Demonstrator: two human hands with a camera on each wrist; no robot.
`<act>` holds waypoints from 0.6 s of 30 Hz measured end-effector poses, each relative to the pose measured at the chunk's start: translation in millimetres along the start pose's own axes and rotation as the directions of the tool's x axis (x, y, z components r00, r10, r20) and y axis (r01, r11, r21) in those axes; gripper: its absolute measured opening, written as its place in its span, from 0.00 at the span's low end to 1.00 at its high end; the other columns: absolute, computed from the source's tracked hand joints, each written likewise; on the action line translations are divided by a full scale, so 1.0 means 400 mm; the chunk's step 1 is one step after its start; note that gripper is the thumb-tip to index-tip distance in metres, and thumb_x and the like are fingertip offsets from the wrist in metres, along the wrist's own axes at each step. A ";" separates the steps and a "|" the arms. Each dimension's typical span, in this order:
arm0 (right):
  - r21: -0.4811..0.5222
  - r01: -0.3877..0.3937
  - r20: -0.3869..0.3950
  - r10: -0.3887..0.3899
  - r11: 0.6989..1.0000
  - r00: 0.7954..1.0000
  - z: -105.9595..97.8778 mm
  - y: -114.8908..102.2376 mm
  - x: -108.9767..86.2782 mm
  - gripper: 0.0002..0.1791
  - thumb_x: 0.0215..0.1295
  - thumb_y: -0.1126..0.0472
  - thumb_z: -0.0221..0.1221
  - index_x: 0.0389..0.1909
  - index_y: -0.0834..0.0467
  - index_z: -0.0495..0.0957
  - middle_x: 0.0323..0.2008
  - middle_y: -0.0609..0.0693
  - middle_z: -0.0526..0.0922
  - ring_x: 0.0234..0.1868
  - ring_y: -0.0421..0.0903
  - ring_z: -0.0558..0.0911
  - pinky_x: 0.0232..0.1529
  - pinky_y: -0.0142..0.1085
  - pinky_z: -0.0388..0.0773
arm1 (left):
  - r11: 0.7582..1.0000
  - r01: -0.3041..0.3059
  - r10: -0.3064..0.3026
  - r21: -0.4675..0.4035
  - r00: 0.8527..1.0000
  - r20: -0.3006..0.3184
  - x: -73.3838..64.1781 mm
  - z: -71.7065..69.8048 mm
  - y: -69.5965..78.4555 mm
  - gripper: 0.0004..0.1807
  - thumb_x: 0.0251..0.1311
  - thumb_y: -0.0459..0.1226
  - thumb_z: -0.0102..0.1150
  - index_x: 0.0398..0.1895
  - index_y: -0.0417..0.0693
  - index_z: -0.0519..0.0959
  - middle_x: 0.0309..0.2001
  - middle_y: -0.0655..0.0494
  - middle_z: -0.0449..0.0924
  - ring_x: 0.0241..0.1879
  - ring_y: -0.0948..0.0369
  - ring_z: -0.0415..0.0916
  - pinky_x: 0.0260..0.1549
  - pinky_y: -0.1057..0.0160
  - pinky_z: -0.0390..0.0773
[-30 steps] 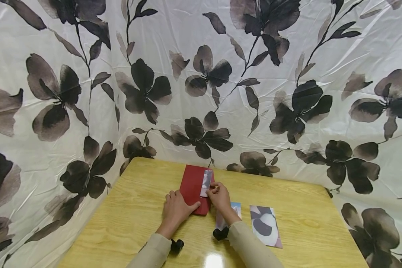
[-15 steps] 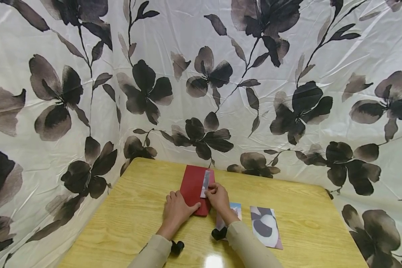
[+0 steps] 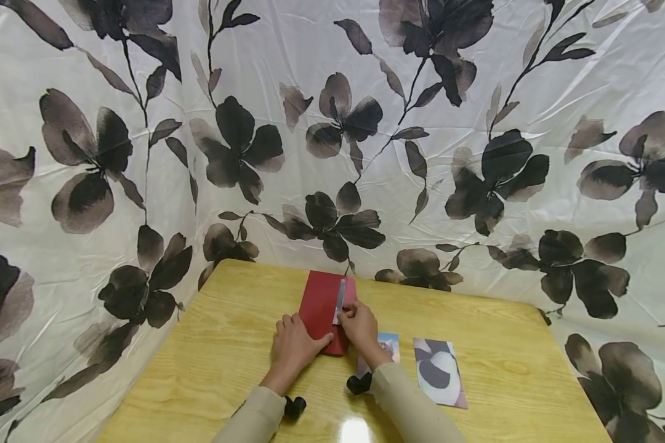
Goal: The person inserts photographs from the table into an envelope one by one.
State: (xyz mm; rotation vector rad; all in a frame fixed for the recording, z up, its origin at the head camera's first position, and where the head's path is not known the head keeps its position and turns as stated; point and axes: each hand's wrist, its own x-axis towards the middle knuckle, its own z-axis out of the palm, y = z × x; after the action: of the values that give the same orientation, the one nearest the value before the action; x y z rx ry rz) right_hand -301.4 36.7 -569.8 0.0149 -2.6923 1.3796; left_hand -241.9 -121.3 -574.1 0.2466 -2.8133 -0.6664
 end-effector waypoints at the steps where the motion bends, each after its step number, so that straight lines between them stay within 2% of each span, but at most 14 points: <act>1: -0.007 0.001 -0.006 -0.001 1.000 1.000 0.001 0.000 0.001 0.13 0.69 0.59 0.72 0.51 0.58 0.89 0.31 0.46 0.87 0.32 0.45 0.84 0.38 0.45 0.83 | 1.000 -0.001 0.001 0.000 1.000 0.000 0.001 -0.001 0.001 0.53 0.49 0.69 0.76 0.54 0.28 0.76 0.42 0.39 0.72 0.42 0.45 0.70 0.41 0.46 0.79; 18: -0.032 0.035 -0.020 -0.035 0.999 0.999 0.023 -0.007 0.002 0.10 0.68 0.60 0.71 0.47 0.58 0.90 0.28 0.44 0.87 0.31 0.45 0.83 0.43 0.49 0.82 | 1.000 0.014 -0.014 0.004 1.000 0.004 0.005 0.001 -0.004 0.54 0.48 0.69 0.76 0.55 0.28 0.76 0.43 0.39 0.72 0.43 0.45 0.71 0.42 0.45 0.80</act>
State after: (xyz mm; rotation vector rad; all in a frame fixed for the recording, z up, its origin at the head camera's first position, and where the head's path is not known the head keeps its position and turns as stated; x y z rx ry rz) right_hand -302.9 27.7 -572.6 0.0449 -2.6837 1.3195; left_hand -243.7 -123.0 -575.0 0.2663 -2.8191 -0.6655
